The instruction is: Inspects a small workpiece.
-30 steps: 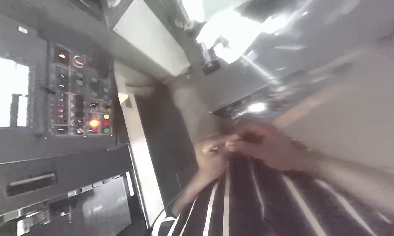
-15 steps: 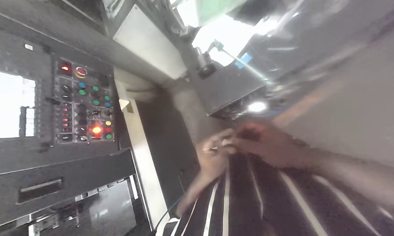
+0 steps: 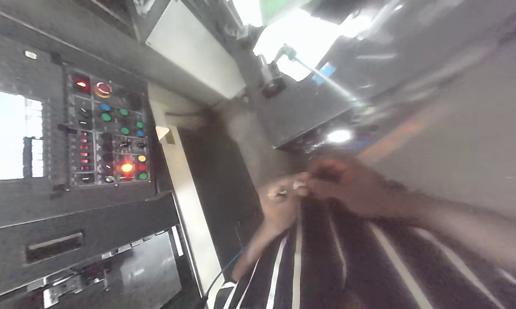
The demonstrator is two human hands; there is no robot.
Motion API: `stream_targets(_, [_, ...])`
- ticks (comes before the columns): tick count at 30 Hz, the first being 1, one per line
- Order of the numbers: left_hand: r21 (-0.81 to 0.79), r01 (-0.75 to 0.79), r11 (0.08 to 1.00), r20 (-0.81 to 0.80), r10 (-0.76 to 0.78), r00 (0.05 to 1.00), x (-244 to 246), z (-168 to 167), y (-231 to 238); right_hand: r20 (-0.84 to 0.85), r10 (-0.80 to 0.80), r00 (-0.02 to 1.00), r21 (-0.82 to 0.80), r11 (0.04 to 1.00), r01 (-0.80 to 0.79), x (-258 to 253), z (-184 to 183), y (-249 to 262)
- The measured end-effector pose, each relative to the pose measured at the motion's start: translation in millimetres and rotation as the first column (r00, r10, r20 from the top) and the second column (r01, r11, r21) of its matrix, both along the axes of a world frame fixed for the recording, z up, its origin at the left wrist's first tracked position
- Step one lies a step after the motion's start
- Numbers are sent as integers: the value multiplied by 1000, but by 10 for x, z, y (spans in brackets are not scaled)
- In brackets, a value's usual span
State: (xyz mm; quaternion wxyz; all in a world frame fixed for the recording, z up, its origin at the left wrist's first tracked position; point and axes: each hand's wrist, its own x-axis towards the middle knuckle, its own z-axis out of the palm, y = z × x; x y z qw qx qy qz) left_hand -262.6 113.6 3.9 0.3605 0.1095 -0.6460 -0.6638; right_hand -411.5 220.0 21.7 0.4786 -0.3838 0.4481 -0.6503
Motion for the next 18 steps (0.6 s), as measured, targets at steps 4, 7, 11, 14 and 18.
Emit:
stream_targets(4, [-18,-29,999,13,29,999,-15,2,-8,35,6,999,27,1000,-6,-5,19,-24])
stream_targets(7, [-24,-38,999,14,39,999,-23,9,-28,30,9,1000,26,1000,-10,-2,7,-50])
stream_targets(11, [-34,-92,995,54,94,994,-13,23,-40,-121,-90,989,42,994,96,-8,50,-37])
stream_targets(14, [-18,-160,987,52,161,986,1,4,-67,-297,-205,933,-48,979,200,-3,26,-34])
stream_targets(18, [6,-183,983,27,183,983,10,-16,-61,-438,-315,842,-193,948,254,4,-70,-47])
